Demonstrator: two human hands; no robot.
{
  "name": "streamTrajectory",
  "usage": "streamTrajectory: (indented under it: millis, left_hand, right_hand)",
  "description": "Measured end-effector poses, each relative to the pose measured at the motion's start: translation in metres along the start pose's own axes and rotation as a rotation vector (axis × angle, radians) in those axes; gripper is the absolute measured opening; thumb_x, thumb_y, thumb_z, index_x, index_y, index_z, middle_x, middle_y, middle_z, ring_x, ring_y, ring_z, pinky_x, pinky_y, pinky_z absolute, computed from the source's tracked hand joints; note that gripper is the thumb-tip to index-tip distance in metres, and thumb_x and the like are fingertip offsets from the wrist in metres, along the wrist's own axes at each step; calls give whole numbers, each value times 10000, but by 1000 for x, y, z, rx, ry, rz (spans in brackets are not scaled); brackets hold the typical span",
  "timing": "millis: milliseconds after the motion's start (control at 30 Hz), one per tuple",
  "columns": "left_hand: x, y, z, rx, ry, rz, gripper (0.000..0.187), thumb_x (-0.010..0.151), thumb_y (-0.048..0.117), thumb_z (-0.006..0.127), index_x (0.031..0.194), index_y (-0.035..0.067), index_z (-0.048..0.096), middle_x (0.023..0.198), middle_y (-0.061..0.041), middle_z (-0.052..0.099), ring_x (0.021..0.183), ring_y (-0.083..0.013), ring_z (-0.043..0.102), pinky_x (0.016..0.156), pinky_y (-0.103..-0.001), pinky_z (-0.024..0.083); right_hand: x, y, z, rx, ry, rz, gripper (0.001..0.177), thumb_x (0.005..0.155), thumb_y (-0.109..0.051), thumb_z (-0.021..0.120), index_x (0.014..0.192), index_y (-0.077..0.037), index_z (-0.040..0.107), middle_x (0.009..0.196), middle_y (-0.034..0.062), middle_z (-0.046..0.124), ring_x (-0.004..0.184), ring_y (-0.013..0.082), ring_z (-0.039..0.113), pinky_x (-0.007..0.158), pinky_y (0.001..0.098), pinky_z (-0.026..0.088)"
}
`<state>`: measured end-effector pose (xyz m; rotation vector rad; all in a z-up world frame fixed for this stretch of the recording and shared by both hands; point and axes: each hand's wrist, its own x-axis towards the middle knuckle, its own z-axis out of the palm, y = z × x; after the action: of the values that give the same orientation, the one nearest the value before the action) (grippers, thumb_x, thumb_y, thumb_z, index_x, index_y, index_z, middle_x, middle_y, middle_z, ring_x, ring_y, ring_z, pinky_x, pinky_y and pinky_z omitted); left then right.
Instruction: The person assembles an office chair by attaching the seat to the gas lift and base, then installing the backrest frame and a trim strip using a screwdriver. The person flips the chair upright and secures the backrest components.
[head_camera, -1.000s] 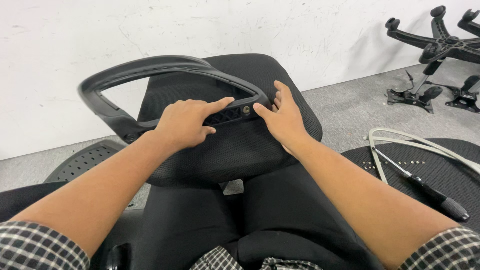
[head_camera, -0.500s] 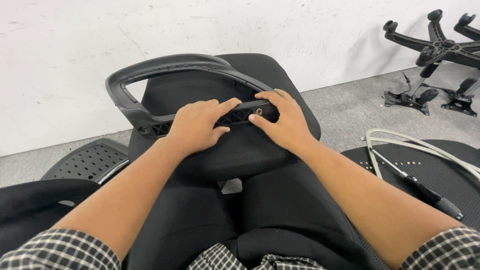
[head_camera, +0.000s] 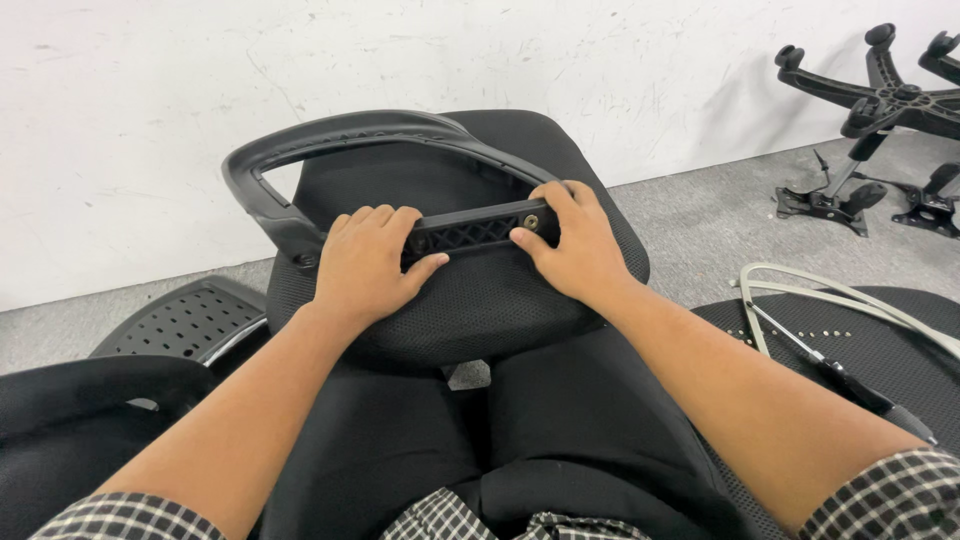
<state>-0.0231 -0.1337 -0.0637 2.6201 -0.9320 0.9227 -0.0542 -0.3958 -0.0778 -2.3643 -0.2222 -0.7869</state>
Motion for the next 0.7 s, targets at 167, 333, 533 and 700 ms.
streamTrajectory:
  millis: [167,333,533,700]
  left_hand:
    - [-8,-4,3,-36,138,72,439,851,303,783,1157,13,661,1013,-117,659,1068,-307,603,983,-455,463]
    - [-13,1,4,53,291,61,364,849,261,792,1109,15,724,1169,-178,651,1363,-396,494,1182,-523,347]
    - [-14,2,1,139,337,-92,385,837,362,794,1029,30,766,1318,-291,596,1432,-476,369,1206,-582,198]
    - [-14,4,0,115,320,-63,309,873,342,791,940,41,784,1034,-127,691,1216,-363,537,1163,-539,295]
  right_hand:
    - [10,8,3,12,48,133,449,870,-220,774,1279,-203,589,1325,239,501,1221,418,557,988,486,491]
    - [18,16,2,-27,29,260,462,918,-192,711,1355,-243,570,1267,224,537,1222,399,566,1011,479,490]
    - [15,17,1,-60,69,178,548,932,-189,694,1446,-230,510,1356,267,491,1240,448,537,1003,506,475]
    - [13,11,-2,-52,39,202,549,940,-192,670,1456,-235,487,1377,258,484,1212,436,572,987,500,497]
